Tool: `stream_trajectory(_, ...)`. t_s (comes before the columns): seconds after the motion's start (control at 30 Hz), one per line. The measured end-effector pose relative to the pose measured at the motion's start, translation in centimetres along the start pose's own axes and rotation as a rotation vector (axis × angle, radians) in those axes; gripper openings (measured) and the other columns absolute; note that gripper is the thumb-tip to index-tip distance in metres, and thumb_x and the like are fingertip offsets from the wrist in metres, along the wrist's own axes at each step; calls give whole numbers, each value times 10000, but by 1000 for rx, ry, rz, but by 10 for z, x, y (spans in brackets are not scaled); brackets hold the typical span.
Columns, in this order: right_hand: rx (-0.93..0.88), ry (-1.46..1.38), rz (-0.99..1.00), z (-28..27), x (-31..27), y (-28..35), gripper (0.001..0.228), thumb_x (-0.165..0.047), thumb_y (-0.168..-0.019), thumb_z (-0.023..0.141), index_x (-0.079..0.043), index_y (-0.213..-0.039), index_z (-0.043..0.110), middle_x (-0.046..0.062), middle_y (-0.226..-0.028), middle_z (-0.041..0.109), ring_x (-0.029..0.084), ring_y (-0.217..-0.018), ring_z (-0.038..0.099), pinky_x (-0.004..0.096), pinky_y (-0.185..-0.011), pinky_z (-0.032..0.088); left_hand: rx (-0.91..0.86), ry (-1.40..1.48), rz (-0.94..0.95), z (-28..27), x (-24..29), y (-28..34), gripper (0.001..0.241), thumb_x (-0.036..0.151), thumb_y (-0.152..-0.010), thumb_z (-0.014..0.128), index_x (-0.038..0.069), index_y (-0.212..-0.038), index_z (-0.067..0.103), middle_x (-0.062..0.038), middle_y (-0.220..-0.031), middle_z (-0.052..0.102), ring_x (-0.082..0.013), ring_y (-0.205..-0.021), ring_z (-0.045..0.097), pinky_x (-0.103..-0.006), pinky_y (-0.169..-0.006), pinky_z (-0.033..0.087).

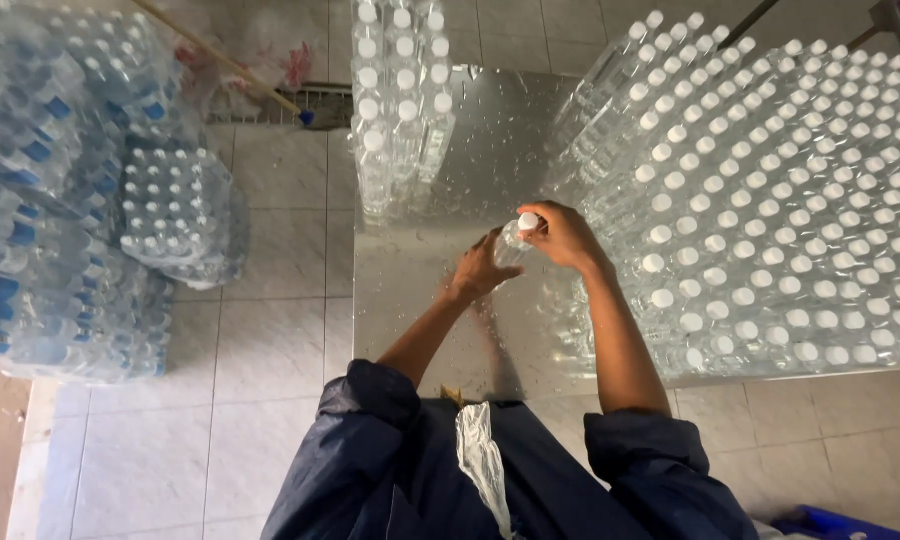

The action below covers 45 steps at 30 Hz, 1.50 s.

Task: Tightening the caps on plastic water bottles by hand on a production line table

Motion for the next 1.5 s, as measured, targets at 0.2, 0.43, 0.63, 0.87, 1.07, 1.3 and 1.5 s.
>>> stream_trajectory(0.2,-68,-89,30,-17,4,27,518,-116,-898,872,-60,-1392,729,234,-1289,750,350,-1151,758,395,-959,643,7,-62,143,13,11,3,892,446,-907,848,261,-1643,380,-130,-1561,598,-435,-1431,596,-629,-1142,549)
stream_trajectory(0.43,-78,-139,34,-14,0,40,490,-91,-941,836,-30,-1410,711,253,-1320,753,365,-1176,758,395,-966,644,22,-22,121,4,23,24,857,398,-899,846,171,-1614,431,-191,-1535,608,-459,-1416,605,-637,-1142,538)
stream_trajectory(0.63,-36,-125,45,-14,0,40,482,-109,-951,830,-67,-1418,719,238,-1324,756,370,-1191,753,405,-973,648,124,-28,87,35,-22,-11,710,383,-932,805,141,-1549,549,-176,-1417,703,-422,-1305,702,-597,-1041,582)
stream_trajectory(0.87,-36,-122,32,-16,-10,43,476,-82,-958,810,-43,-1422,715,272,-1332,745,410,-1211,739,436,-978,643,236,-133,151,32,-24,-13,618,328,-891,794,60,-1434,670,-227,-1295,782,-464,-1172,756,-637,-973,598)
stream_trajectory(1.07,-53,-100,47,-17,-11,42,473,-104,-964,804,-52,-1426,714,265,-1343,744,397,-1220,736,430,-980,646,241,-113,151,31,-24,-13,593,313,-891,847,65,-1406,692,-193,-1277,797,-437,-1174,763,-611,-978,612)
stream_trajectory(1.3,-82,-118,58,-20,-12,41,488,-101,-969,793,-62,-1447,699,254,-1362,739,390,-1228,735,423,-996,640,112,40,54,16,2,5,776,270,-957,803,231,-1649,453,-215,-1577,621,-512,-1408,609,-686,-1120,526)
stream_trajectory(1.5,-74,-104,62,-23,-17,41,479,-104,-990,771,-65,-1461,691,259,-1369,732,399,-1230,730,434,-997,641,53,0,45,21,2,6,878,289,-912,859,233,-1664,408,-181,-1620,564,-473,-1464,568,-662,-1166,513)
Point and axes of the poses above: each hand's wrist, its own y-axis away from the middle knuckle, its own z-axis out of the palm, x = y × z, the point moved 7 cm from there along -y, towards the middle knuckle
